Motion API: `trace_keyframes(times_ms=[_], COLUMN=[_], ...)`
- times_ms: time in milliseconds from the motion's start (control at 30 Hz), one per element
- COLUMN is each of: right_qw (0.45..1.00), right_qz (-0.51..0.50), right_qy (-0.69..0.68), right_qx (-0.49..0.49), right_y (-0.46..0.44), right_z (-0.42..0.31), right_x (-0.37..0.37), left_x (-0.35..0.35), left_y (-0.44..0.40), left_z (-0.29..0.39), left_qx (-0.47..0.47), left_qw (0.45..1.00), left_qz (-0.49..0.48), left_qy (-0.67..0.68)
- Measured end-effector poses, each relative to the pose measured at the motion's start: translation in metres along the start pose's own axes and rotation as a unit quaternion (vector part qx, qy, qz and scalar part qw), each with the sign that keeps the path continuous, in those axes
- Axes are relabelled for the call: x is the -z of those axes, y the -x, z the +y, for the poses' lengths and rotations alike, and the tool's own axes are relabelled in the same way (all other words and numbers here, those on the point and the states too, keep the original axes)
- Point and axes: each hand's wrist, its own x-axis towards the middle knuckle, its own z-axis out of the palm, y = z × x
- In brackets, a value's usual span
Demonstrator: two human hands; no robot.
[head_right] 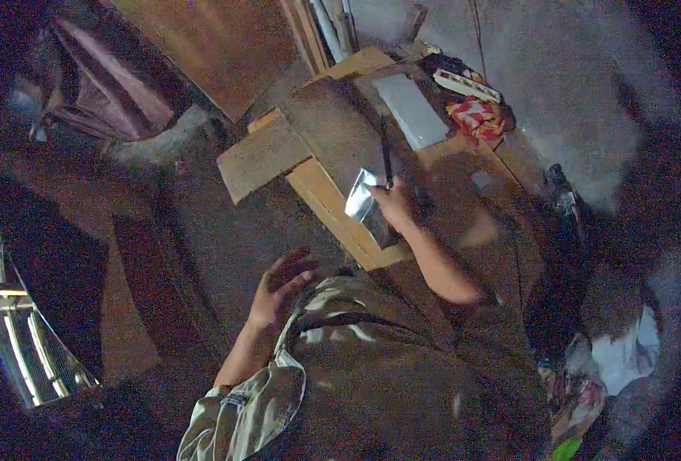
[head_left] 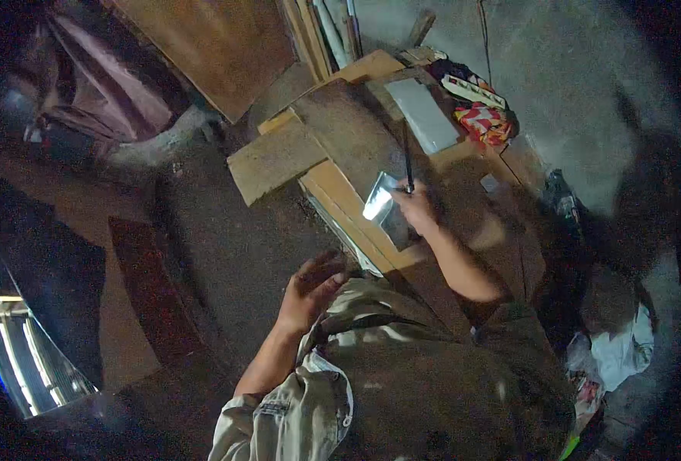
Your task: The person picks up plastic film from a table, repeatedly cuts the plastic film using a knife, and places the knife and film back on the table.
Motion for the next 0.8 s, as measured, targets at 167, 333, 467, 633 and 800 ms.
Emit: trace_keyframes(times_ms=[167, 333, 467, 633, 800], right_qw=[0.984, 0.992, 0.965, 0.925, 0.875], right_qz=[0.064, 0.066, 0.11, 0.221, 0.361], right_qy=[0.164, 0.104, 0.231, 0.252, 0.246], right_qx=[0.022, -0.008, -0.061, -0.178, -0.207], right_y=[-0.004, 0.029, 0.074, 0.107, 0.135], right_z=[-0.005, 0.024, 0.031, 0.061, 0.131], right_x=[0.007, 0.04, 0.086, 0.176, 0.278], left_x=[0.007, -0.002, -0.009, -0.025, -0.029], left_y=[-0.01, -0.017, -0.034, -0.045, -0.065], left_z=[-0.008, 0.007, -0.004, 0.005, 0.0], left_qx=[-0.003, 0.012, 0.011, 0.01, 0.012], left_qw=[1.0, 0.994, 0.996, 0.979, 0.963], left_qz=[-0.018, -0.048, -0.035, -0.075, -0.121], left_qy=[-0.017, -0.097, -0.084, -0.189, -0.24])
